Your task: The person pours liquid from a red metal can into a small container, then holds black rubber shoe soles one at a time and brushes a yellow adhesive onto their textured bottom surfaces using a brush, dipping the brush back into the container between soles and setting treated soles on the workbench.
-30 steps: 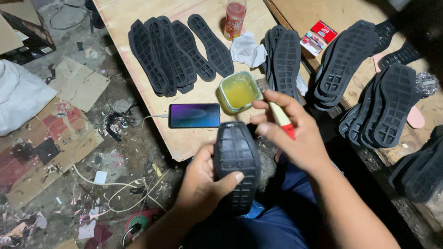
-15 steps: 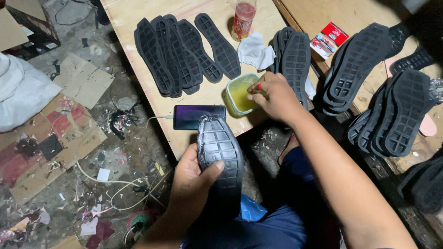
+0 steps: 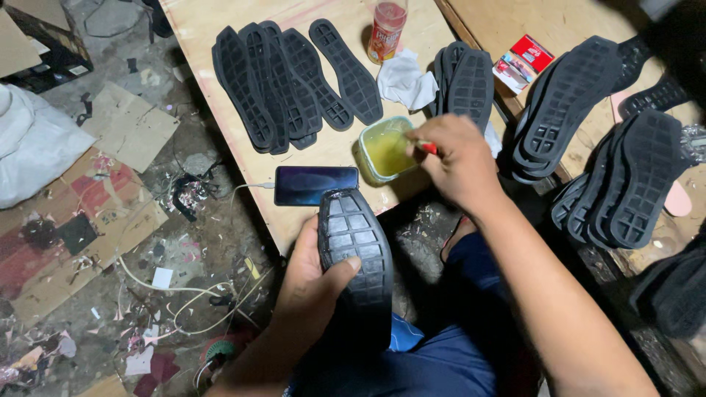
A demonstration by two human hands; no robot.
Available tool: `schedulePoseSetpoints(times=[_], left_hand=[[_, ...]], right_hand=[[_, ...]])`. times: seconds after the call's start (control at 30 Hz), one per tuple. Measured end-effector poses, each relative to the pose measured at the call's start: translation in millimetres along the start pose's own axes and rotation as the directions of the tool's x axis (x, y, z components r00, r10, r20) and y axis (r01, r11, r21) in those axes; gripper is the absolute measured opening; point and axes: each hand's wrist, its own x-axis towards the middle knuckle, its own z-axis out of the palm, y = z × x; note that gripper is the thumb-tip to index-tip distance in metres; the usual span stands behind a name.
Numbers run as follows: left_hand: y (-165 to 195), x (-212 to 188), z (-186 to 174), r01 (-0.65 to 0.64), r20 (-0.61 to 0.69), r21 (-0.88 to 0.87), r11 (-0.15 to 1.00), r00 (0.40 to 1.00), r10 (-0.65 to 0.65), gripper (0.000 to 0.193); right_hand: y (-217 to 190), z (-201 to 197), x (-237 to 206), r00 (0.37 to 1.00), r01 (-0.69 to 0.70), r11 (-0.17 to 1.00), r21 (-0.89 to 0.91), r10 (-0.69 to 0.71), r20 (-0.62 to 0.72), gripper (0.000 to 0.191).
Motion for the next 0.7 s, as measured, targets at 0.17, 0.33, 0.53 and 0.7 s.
schedulePoseSetpoints(times=[0.17,0.33,0.53,0.7], left_hand=[[-4.6,-2.5,12.2,-0.024,0.036,0.066,0.998,0.999,0.022,0.062],[-36.0,-23.1,35.7,-0.147,0.088,0.1,0.984,0.986,0.138,0.066],[-77.0,-49.7,54.3,-0.239,0.075,0.032,0.97,0.969,0.236,0.065],[-90.2,-71.6,60.2,-0.193,0.082,-0.061,0.979,0.977,0.198,0.061]], right_hand=[[-9.8,-4.6,-26.2,0.988,-0.136,0.971,0.197,0.147,-0.045,0.021],[-12.1,-5.5,-47.9,0.883,-0.433,0.784,0.444,0.468,0.035,0.023],[-12.3,-5.7,-64.7,0.845,-0.486,0.7,0.523,0.529,0.077,0.027],[-16.7,-0.7,-73.0,0.829,-0.508,0.677,0.532,0.552,0.09,0.027]])
